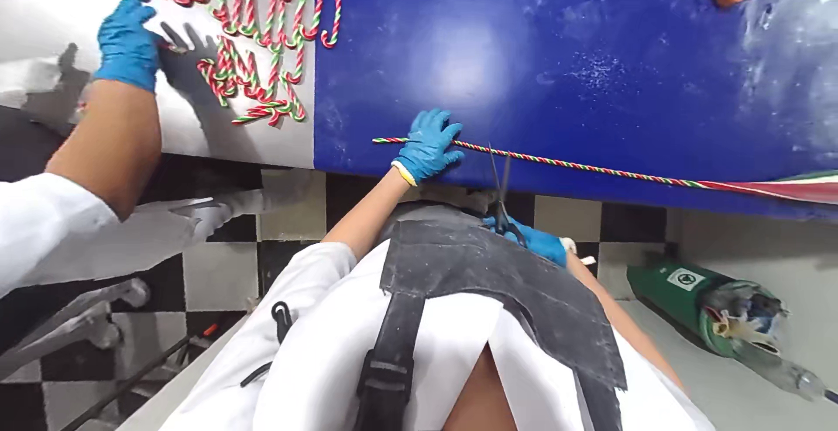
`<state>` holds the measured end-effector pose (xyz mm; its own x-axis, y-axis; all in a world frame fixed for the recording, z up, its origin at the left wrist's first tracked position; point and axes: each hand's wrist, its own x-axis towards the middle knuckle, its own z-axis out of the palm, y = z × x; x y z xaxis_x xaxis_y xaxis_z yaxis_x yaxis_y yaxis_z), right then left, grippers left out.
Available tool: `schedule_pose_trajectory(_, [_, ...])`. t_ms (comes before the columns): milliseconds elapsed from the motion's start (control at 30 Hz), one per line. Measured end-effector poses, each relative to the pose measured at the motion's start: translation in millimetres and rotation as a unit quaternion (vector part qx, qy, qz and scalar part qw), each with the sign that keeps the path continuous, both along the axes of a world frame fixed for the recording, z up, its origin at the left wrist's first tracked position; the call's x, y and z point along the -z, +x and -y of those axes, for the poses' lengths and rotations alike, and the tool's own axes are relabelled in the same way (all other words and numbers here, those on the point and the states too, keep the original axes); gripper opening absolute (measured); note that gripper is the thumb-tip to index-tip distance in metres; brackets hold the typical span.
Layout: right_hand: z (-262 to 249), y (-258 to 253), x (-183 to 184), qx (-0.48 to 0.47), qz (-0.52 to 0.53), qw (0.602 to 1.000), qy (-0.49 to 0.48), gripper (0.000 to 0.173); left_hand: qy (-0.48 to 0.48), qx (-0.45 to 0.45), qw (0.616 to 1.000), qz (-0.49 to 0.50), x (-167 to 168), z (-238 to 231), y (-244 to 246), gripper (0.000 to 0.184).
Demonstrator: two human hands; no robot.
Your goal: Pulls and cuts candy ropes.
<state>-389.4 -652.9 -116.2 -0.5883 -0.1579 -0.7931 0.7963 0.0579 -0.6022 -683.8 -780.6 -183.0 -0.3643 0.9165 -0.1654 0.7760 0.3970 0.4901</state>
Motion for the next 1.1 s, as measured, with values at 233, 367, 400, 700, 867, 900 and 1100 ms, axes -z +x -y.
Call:
schedule_pose_trajectory(233, [-39.4, 46.0, -10.2, 0.032, 0.094, 0.995, 0.004, 0.043, 0.095, 0.069, 0.993, -0.030, 22.3, -71.3, 57.4, 0.025])
schedule_pose_trajectory(367, [-31.2, 17.7, 64.0, 0.097, -0.055, 0.993, -0.023, 0.043, 0.083, 0.053, 0.995, -0.013, 18.1, -69.8, 54.0, 0.025])
schedule_pose_trajectory(400, [-25.4, 5.7, 68.6, 0.136, -0.051, 0.989, -0.007, 0.037, 0.082, 0.043, 0.995, -0.021, 18.9, -69.6, 54.0, 0.025])
schedule_pose_trajectory(700, [-96.7, 95.6, 30.5, -0.037, -0.052, 0.998, 0.013, 0.038, 0.028, 0.010, 0.998, -0.048, 4.7, -104.1, 74.3, 0.062])
schedule_pose_trajectory(867, [-139.9, 168.8, 7.2, 0.001, 0.055, 0.998, 0.006, 0.043, 0.049, 0.100, 0.994, -0.022, 18.2, -176.3, 135.5, 0.042])
schedule_pose_trajectory(900, [-143.5, 171.0, 13.9, 0.031, 0.046, 0.998, -0.009, 0.044, 0.069, 0.095, 0.993, -0.022, 23.1, -183.9, 142.5, 0.032])
schedule_pose_trajectory(1100, [-137.1, 106.7, 68.0, 0.170, -0.030, 0.984, -0.053, 0.040, 0.088, 0.083, 0.992, -0.038, 16.6, -184.4, 143.0, 0.026])
